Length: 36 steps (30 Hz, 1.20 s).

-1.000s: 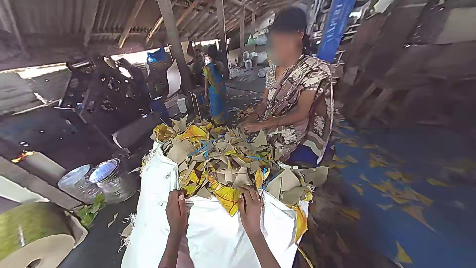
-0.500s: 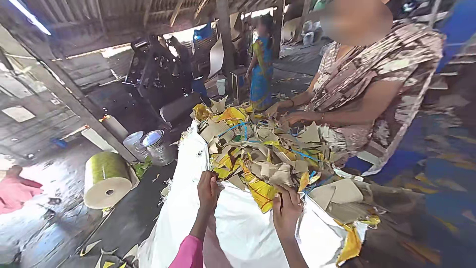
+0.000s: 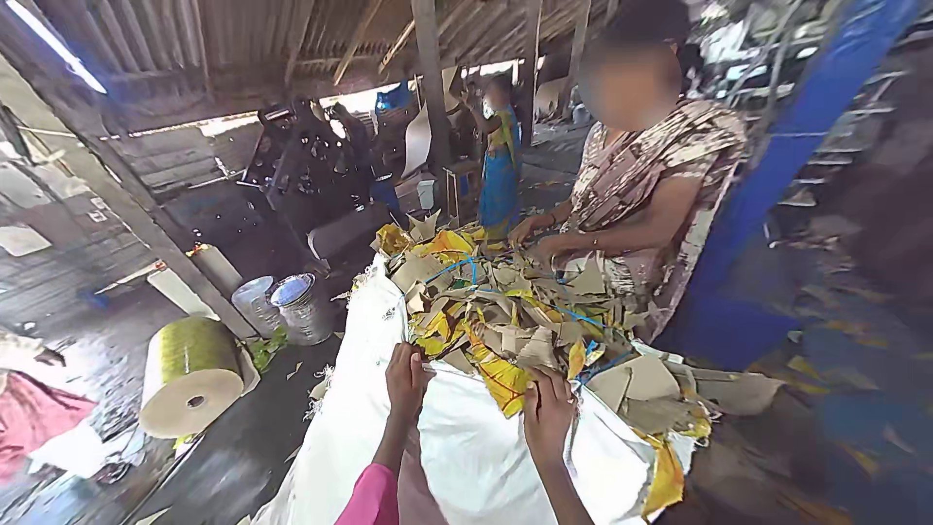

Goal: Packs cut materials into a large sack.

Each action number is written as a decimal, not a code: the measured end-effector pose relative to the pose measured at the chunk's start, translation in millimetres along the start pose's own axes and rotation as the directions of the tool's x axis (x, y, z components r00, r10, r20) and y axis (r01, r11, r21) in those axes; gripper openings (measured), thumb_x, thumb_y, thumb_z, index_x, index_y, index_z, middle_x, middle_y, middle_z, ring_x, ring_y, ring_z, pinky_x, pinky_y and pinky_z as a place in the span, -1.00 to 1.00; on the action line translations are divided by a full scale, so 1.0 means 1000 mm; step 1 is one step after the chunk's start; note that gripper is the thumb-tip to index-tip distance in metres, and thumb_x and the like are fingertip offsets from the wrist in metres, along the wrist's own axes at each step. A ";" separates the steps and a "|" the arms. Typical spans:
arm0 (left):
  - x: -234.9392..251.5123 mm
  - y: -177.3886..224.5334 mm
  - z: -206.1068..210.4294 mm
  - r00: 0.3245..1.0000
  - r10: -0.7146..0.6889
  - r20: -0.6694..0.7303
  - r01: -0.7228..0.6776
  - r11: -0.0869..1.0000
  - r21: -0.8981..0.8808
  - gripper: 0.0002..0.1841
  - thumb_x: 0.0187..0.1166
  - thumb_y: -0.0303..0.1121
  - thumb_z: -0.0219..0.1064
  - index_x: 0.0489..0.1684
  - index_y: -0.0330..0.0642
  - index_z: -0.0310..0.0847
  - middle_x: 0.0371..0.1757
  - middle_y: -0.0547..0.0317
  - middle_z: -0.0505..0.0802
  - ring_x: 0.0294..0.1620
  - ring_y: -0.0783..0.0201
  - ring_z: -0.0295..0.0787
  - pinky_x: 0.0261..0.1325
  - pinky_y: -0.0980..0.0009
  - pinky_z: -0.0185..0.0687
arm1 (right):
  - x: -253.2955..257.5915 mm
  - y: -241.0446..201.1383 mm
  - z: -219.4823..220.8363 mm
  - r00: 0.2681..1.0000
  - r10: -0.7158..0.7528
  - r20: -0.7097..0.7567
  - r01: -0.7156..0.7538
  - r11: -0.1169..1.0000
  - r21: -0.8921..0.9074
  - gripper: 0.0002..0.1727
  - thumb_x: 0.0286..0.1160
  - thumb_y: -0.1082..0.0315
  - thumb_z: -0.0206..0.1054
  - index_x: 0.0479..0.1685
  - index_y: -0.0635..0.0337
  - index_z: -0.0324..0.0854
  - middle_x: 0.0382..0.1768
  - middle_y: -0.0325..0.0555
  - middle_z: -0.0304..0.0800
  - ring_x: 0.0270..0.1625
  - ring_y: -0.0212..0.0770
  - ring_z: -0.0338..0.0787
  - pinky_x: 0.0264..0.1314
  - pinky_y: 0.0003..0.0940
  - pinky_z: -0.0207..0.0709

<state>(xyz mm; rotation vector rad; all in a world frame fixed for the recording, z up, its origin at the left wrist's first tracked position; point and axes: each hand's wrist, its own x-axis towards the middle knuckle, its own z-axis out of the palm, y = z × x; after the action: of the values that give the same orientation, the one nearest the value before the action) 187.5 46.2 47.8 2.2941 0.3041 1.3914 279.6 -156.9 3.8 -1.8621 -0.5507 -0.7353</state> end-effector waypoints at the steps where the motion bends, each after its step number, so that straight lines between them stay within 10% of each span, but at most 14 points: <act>1: 0.000 0.000 -0.001 1.000 -0.004 -0.001 0.004 1.000 0.008 -0.40 0.79 -0.14 -0.19 -0.44 -0.43 0.65 -0.37 -0.09 0.72 -0.24 0.14 0.71 -0.01 0.33 0.63 | 0.000 0.000 0.001 1.000 -0.002 -0.009 0.002 1.000 0.005 -0.51 0.55 0.21 -0.02 -0.12 0.38 0.81 0.03 0.31 0.83 0.13 0.41 0.76 0.08 0.41 0.41; 36: 0.006 0.003 0.006 0.999 -0.043 0.031 0.043 0.999 0.010 -0.51 0.74 -0.27 -0.13 -0.35 -0.50 0.65 -0.31 -0.16 0.72 -0.20 0.06 0.73 0.01 0.25 0.64 | 0.004 0.008 0.005 1.000 -0.004 -0.014 0.005 0.999 0.034 -0.51 0.52 0.25 -0.03 -0.09 0.38 0.81 0.05 0.32 0.83 0.13 0.41 0.76 0.08 0.40 0.40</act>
<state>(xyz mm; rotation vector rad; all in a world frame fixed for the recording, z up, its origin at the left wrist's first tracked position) 195.6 44.5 50.9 2.3009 0.3495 1.3348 289.2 -155.2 0.2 -1.8235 -0.5554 -0.7366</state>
